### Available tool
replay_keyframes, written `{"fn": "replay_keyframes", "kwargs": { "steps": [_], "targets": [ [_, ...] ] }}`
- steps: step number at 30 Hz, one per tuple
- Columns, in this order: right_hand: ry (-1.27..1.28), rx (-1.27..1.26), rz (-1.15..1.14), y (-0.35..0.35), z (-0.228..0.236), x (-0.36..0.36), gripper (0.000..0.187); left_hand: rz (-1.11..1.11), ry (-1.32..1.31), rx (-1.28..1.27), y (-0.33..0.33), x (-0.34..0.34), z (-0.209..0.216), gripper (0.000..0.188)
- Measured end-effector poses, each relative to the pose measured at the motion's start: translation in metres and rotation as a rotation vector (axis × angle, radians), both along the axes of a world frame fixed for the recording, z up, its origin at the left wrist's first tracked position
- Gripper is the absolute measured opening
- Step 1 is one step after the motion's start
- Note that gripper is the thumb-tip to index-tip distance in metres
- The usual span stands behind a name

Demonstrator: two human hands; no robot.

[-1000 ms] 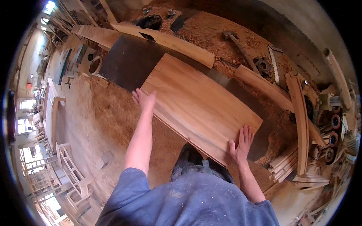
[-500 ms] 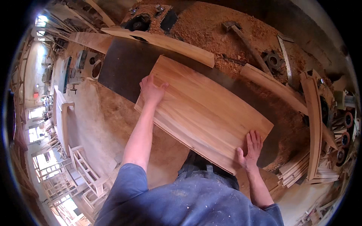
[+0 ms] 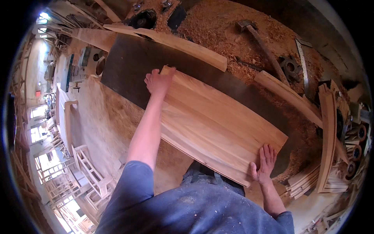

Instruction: The person shapes wood boards using a jointer machine and a hammer. The person runs the edges of a board over the jointer blades, taps a wooden component with a hammer, and moves boards between a table and the machine.

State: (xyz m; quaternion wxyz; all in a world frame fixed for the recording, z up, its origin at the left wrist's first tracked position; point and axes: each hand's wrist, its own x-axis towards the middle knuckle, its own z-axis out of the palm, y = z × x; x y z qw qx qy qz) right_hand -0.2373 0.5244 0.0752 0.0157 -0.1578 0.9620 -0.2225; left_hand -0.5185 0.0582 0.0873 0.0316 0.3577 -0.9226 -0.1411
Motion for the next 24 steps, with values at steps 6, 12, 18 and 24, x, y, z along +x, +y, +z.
{"fn": "replay_keyframes", "kwargs": {
  "steps": [6,12,18,24],
  "targets": [
    [0.016,-0.024,-0.022,0.0,-0.004,0.001,0.066,0.228,0.04,0.018,0.022,-0.04,-0.005,0.044],
    [0.017,-0.057,-0.003,-0.003,-0.006,-0.002,0.068,0.36,0.176,0.244,-0.052,-0.029,-0.03,0.042],
    [0.022,-0.067,-0.076,-0.003,-0.002,0.001,0.067,-0.231,0.227,-0.069,-0.02,0.114,-0.041,0.055],
    [0.05,-0.105,-0.082,-0.014,-0.003,-0.007,0.066,-0.196,0.207,0.037,-0.008,0.109,-0.028,0.067]
  ]
}}
